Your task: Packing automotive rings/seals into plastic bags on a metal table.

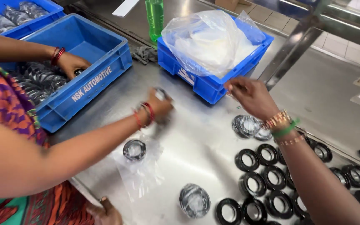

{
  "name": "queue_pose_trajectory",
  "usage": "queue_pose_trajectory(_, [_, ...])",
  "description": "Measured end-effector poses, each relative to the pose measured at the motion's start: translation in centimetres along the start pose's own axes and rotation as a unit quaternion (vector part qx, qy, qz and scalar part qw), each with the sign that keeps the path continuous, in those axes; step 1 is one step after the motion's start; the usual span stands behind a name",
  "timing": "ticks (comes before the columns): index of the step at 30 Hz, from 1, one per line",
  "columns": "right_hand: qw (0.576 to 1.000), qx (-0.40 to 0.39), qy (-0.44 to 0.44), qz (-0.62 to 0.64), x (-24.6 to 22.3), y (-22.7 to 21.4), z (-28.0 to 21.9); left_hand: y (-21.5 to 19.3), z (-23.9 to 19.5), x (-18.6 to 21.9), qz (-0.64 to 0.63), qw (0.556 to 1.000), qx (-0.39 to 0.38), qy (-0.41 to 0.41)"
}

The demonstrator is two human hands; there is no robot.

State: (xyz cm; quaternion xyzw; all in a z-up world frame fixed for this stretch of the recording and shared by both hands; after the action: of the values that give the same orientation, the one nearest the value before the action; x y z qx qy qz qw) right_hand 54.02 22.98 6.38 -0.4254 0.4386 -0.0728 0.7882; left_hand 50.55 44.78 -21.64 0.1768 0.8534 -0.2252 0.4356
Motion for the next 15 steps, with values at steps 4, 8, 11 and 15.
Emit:
queue_pose_trajectory(4, [0.998, -0.009, -0.024, -0.057, -0.5, 2.6, 8.9, 27.0, -11.7, -6.2, 0.134, 0.912, -0.372, -0.107])
queue_pose_trajectory(8, [0.988, -0.017, 0.070, -0.135, 3.4, 5.7, 17.8, 24.8, -26.7, -13.0, -0.408, 0.829, -0.178, -0.339])
queue_pose_trajectory(11, [0.973, 0.070, -0.076, -0.206, 9.9, 7.3, 27.8, 28.1, -27.2, -9.5, -0.535, 0.818, 0.024, -0.212])
queue_pose_trajectory(15, [0.872, -0.050, -0.099, -0.476, 32.5, 14.8, 37.1, 22.9, -29.0, -9.4, -0.570, 0.758, -0.139, -0.285])
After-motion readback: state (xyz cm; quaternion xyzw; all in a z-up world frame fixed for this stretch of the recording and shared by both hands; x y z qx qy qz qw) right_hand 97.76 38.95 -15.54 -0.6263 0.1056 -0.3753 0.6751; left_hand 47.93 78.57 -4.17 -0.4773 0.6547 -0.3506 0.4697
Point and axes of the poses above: each hand's wrist, its own z-axis towards the middle knuckle, its own y-axis out of the palm, x = y × z, the point moved 10 cm from there along z, towards the middle knuckle, and after that the axes turned 3 degrees about x, right-handed, at the moved point
